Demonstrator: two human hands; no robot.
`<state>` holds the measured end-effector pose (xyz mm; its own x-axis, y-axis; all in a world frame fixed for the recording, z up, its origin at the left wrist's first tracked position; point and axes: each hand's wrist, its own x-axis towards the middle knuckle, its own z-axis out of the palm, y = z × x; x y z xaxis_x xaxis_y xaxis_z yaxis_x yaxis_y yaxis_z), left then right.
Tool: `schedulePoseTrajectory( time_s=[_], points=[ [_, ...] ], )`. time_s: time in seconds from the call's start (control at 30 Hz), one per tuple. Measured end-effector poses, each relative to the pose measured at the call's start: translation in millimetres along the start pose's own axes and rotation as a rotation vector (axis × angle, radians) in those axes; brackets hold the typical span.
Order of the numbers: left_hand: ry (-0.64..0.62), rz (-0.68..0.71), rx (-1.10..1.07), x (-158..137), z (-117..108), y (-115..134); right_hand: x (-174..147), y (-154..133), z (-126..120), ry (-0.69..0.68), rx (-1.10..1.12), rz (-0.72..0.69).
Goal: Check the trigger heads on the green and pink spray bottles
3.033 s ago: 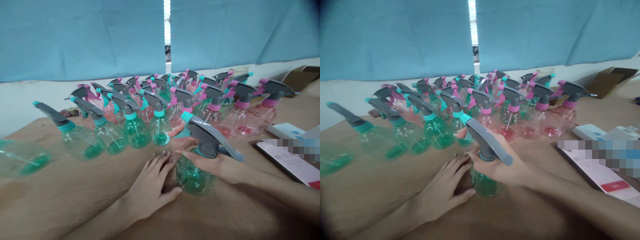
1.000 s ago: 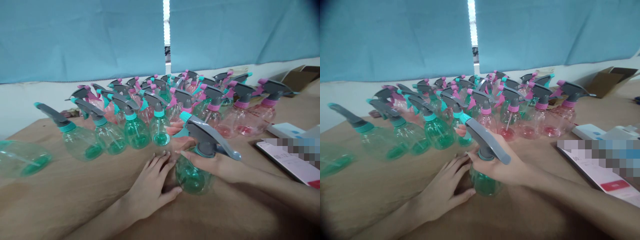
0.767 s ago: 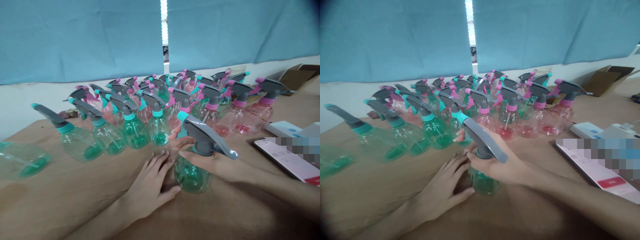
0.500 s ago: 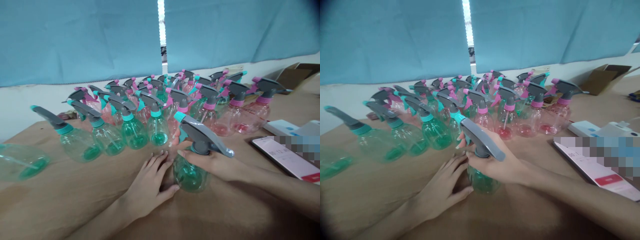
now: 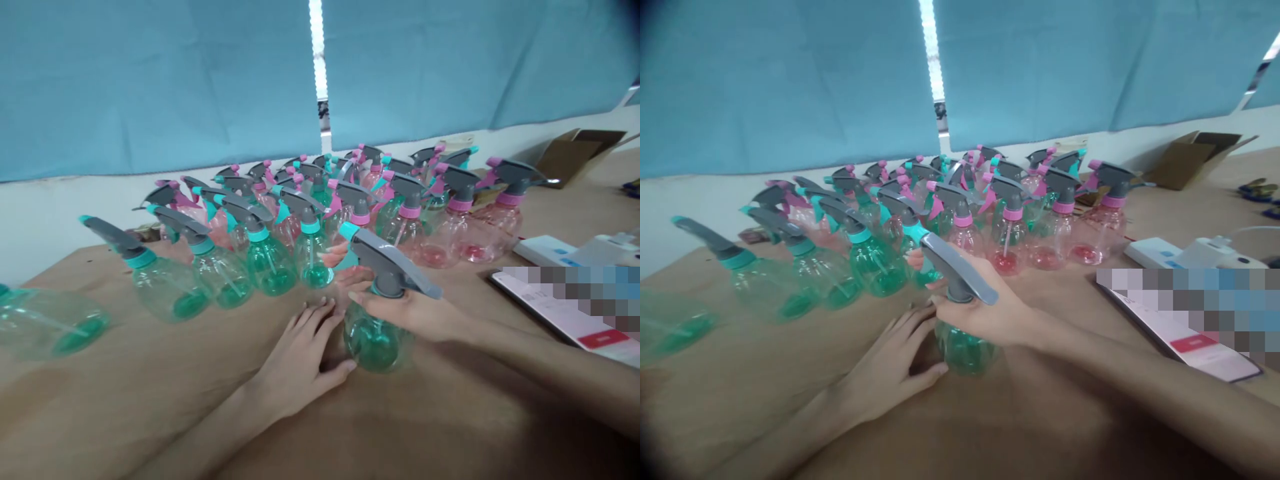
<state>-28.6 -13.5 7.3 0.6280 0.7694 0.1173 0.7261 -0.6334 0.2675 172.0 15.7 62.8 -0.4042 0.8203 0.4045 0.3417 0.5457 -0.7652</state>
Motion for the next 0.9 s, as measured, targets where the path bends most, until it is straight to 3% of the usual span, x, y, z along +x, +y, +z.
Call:
schedulePoseTrajectory(
  time_s=[0.13, 0.33, 0.43, 0.73, 0.9],
  points=[
    [0.001, -0.029, -0.055, -5, -1, 6, -2, -4, 4, 0.007, 0.029, 0.089],
    [0.040, -0.105, -0.199, -18, -8, 16, -3, -15, 17, -0.006, 0.269, -0.061],
    [0.084, -0.107, -0.252, -29, -15, 19, -5, -21, 29, -0.056, 0.298, -0.034],
    [0.338, -0.154, -0.198, -81, -38, 23, 4, -52, 83, -0.100, 0.285, -0.091],
    [0.472, -0.265, -0.090, -116, -44, 12, 16, -75, 122, -0.206, 0.438, -0.152]
  ],
)
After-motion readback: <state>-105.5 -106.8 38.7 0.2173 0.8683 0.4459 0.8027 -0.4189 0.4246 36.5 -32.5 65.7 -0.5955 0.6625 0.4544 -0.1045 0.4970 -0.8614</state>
